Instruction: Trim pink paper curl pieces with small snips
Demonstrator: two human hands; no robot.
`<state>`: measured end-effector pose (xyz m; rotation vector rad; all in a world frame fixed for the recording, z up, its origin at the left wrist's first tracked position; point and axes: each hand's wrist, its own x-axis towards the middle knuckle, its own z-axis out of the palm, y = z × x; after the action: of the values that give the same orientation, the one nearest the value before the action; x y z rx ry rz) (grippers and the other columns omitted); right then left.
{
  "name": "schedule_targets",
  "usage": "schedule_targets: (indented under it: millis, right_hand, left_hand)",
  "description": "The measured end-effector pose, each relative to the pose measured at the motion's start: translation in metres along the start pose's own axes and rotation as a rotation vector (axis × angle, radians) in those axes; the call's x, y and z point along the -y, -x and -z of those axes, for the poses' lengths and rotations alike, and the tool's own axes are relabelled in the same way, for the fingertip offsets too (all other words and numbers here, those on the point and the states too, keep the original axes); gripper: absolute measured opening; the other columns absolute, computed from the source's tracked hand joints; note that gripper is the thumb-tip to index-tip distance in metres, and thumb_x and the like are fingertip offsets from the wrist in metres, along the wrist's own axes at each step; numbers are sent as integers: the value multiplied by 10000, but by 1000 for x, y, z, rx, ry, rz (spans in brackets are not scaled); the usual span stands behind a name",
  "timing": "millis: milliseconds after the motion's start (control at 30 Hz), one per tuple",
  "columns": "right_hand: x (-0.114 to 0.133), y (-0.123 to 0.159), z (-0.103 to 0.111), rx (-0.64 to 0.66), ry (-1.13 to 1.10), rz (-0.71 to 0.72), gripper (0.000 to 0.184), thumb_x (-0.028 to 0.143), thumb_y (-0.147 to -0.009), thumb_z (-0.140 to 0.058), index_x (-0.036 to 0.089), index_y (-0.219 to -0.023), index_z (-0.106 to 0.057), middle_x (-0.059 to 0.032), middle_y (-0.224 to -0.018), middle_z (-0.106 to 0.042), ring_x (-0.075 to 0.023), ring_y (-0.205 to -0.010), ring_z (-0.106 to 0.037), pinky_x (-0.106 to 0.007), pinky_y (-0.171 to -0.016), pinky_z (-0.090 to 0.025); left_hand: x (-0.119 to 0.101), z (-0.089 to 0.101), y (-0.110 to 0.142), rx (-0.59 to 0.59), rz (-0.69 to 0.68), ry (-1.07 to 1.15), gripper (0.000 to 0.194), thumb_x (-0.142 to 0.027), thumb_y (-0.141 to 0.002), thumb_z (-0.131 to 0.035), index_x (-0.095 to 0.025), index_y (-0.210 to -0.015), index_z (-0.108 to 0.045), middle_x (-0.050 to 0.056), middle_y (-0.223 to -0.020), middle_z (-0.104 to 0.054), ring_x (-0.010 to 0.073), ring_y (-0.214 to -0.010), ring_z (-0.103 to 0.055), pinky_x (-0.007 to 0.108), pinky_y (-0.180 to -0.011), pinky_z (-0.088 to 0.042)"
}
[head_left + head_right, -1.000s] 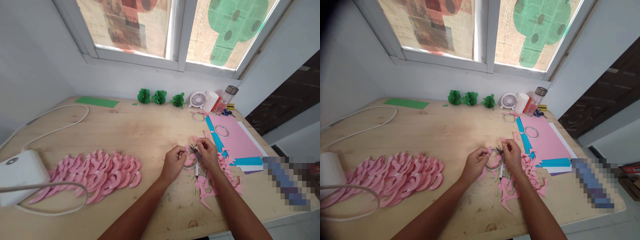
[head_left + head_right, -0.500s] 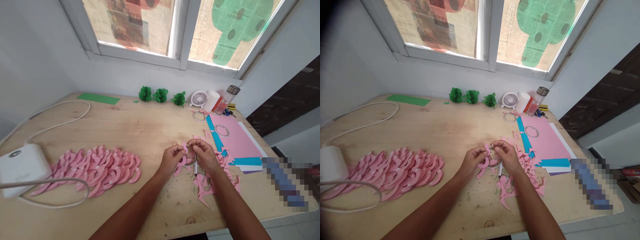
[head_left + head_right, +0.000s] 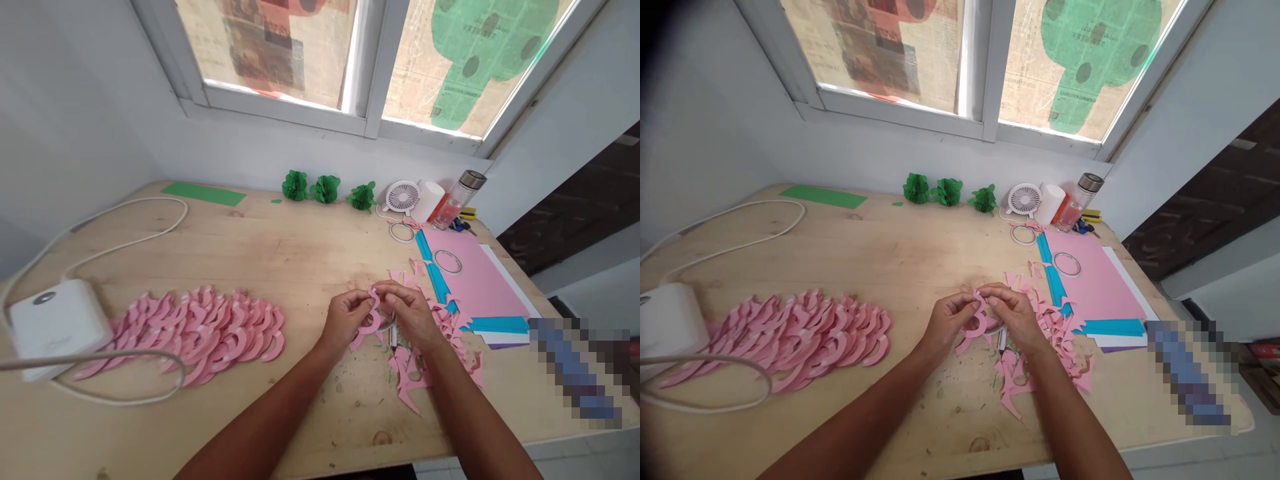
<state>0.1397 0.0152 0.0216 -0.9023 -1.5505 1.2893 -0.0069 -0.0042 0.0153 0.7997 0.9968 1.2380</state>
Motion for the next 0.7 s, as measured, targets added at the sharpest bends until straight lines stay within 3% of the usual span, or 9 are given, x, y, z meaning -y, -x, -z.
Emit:
schedule_targets:
  millis: [167, 367, 700]
  right_hand:
    - [2, 0, -2, 16, 14, 0, 243, 374, -796, -583, 236, -965, -691, -59, -1043, -621, -201, -959, -557, -353, -851, -434]
    - [0, 2, -6, 17, -4, -68, 243, 350, -797, -584, 236, -991, -675, -63, -1100, -585, -187, -887, -565, -314, -719, -472]
    - [9, 1, -12, 104, 211, 32, 314, 348, -843, -522, 251, -1132, -600, -67, -1150, -553, -207, -1038, -518, -336, -855, -434]
  left_hand:
    - [-3, 1, 0, -57, -28, 92, 219, -294, -583, -706, -129, -695, -615, -18, -607, -586, 66, -404, -507, 203, -401, -454]
    - [-2, 3, -2, -64, -50, 82, 194, -282, -597, -690, -123, -676, -612, -15, -587, -580, 78, -400, -522, 213, -384, -474]
    - [1, 8, -5, -60, -23, 194, 225, -303, -612, -695, -116, -728, -647, 9, -628, -597, 115, -488, -556, 250, -426, -487]
